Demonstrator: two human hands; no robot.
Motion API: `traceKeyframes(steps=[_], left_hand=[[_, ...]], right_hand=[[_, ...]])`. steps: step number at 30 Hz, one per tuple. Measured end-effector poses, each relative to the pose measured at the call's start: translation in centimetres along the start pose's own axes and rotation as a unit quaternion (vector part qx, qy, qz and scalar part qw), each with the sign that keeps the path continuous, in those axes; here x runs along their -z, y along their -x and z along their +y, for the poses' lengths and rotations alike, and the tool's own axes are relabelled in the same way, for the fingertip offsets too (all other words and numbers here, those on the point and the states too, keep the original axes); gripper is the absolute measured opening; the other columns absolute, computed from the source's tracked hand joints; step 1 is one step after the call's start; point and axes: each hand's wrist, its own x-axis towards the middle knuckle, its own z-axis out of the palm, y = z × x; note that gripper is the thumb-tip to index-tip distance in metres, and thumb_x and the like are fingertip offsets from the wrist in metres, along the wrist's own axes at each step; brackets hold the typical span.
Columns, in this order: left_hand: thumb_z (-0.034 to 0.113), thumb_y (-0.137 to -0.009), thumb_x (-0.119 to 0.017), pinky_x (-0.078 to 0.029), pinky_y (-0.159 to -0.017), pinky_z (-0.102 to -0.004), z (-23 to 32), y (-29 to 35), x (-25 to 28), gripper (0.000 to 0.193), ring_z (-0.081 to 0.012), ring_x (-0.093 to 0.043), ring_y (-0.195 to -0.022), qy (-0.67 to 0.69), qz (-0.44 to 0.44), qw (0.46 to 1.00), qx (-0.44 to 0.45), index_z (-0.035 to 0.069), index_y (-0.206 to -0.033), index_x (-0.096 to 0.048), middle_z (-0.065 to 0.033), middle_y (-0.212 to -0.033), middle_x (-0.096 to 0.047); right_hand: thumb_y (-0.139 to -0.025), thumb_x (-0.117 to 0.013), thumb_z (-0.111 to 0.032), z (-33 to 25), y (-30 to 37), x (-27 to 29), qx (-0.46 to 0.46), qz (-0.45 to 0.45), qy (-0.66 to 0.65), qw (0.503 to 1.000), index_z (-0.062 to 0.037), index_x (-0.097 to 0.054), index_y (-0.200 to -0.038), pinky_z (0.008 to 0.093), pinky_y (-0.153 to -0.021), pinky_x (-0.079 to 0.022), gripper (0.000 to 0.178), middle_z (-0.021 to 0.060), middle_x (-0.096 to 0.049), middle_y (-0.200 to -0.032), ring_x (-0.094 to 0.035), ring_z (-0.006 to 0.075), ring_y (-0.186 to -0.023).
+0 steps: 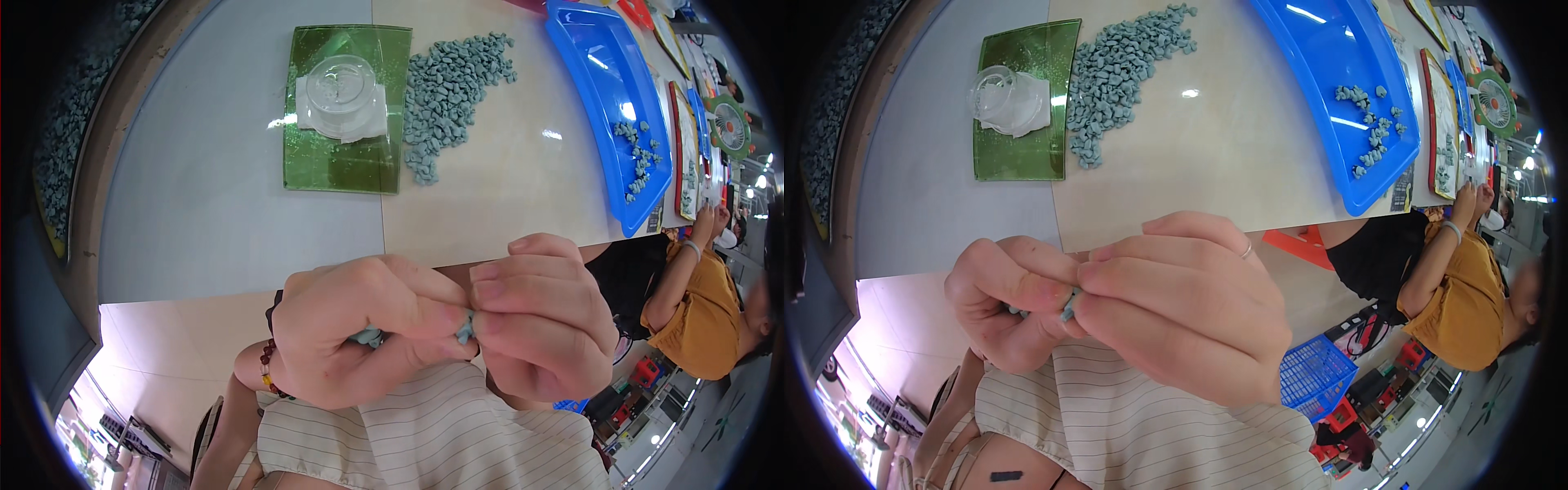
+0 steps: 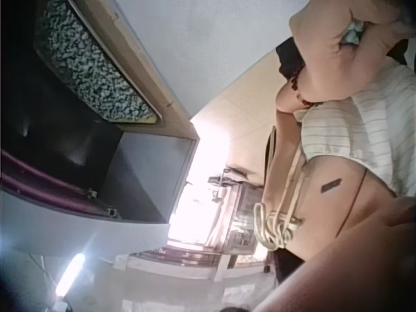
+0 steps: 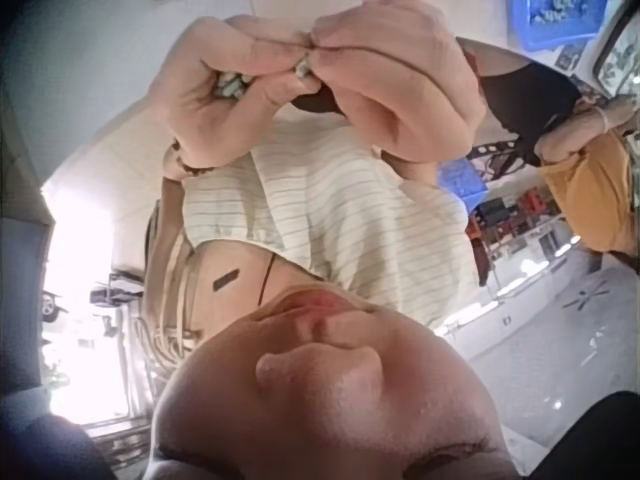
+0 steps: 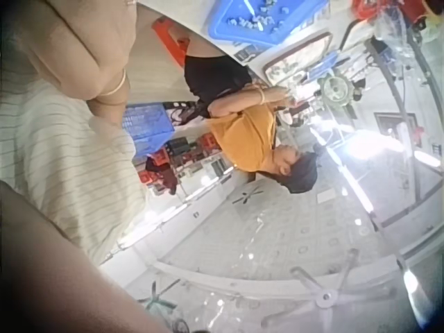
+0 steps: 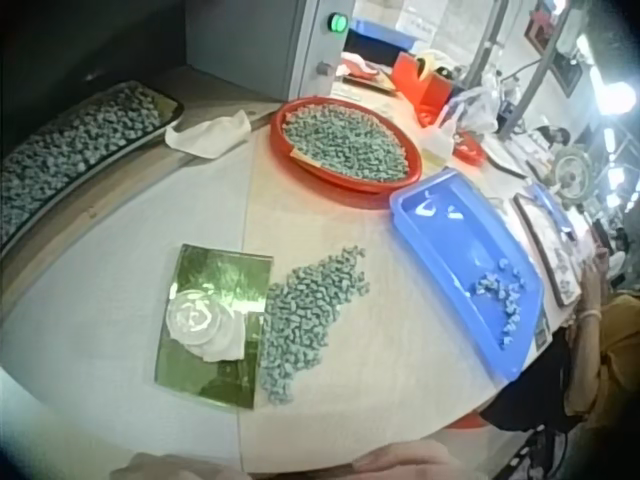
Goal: The person assembles small plastic components together by hand and dispenses liquid from a squeeze bottle into a small dish on the workbench.
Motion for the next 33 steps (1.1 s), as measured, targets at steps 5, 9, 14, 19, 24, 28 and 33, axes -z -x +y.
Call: traceKeyframes(steps=[5,9,14,19,24,28,33], left_hand=[[-0.004,-0.071,-0.067,-0.045,-0.059,-0.0203,0.3,-0.2,0.5,0.019,-0.0103,-0.059,-0.066,-0.010,-0.025,0.997,0.070,-0.001,-0.086,-0.056,-0.0104,-0.079,-0.064],[0.002,-0.076,-0.066,-0.043,-0.061,-0.0203,0.1,-0.9,1.4,0.018,-0.0067,-0.055,-0.069,0.010,-0.109,0.988,0.106,0.001,-0.090,-0.055,-0.0059,-0.082,-0.062],[0.006,-0.077,-0.066,-0.039,-0.061,-0.0190,-0.3,-1.2,1.2,0.022,-0.0042,-0.049,-0.068,0.097,-0.159,0.971,0.150,0.002,-0.094,-0.052,-0.0024,-0.085,-0.056],[0.029,-0.083,-0.059,-0.039,-0.055,-0.0208,0.3,-0.6,0.9,0.028,-0.0107,-0.048,-0.063,0.261,-0.085,0.923,0.269,0.005,-0.084,-0.046,-0.0087,-0.080,-0.052],[0.017,-0.090,-0.039,-0.040,-0.048,-0.0209,0.9,-1.4,-0.3,0.011,-0.0125,-0.045,-0.053,0.390,0.055,0.852,0.345,0.007,-0.089,-0.043,-0.0092,-0.078,-0.049],[0.008,-0.089,-0.035,-0.038,-0.045,-0.0210,1.6,-1.7,-0.2,0.007,-0.0117,-0.041,-0.048,0.315,0.192,0.835,0.409,0.008,-0.090,-0.042,-0.0069,-0.074,-0.046],[0.009,-0.092,-0.032,-0.029,-0.038,-0.0180,0.2,-0.3,1.5,0.015,-0.0069,-0.040,-0.048,0.519,-0.061,0.797,0.304,0.007,-0.100,-0.045,-0.0034,-0.077,-0.048]], right_hand=[[-0.068,-0.066,-0.006,0.0,0.2,0.9,-0.025,-0.044,0.003,0.999,-0.0026,-0.059,-0.081,0.0377,-0.067,-0.047,0.016,0.0142,-0.061,-0.083,-0.062,0.0248,-0.069],[-0.066,-0.068,-0.010,0.3,0.1,0.0,-0.073,-0.003,-0.095,0.993,-0.0028,-0.060,-0.082,0.0353,-0.067,-0.046,0.019,0.0153,-0.060,-0.085,-0.060,0.0250,-0.071],[-0.065,-0.070,-0.012,0.5,-0.3,0.0,-0.050,-0.013,-0.082,0.995,-0.0014,-0.062,-0.083,0.0302,-0.059,-0.044,0.023,0.0155,-0.057,-0.086,-0.056,0.0244,-0.068],[-0.065,-0.069,-0.006,1.0,-0.6,2.9,-0.025,0.093,0.219,0.971,0.0007,-0.065,-0.087,0.0233,-0.056,-0.039,0.024,0.0066,-0.058,-0.077,-0.051,0.0129,-0.064],[-0.077,-0.060,-0.006,6.5,0.5,9.4,-0.246,0.189,0.391,0.866,0.0000,-0.063,-0.092,0.0200,-0.053,-0.032,0.017,0.0022,-0.058,-0.077,-0.046,0.0064,-0.063],[-0.073,-0.063,-0.003,6.6,0.0,8.0,-0.245,0.209,0.367,0.873,-0.0014,-0.063,-0.092,0.0193,-0.053,-0.031,0.019,0.0008,-0.058,-0.075,-0.045,0.0061,-0.061],[-0.063,-0.061,0.007,4.3,-1.7,1.8,-0.089,0.048,0.230,0.968,-0.0007,-0.061,-0.080,0.0244,-0.054,-0.039,0.018,0.0076,-0.058,-0.076,-0.051,0.0151,-0.062]])
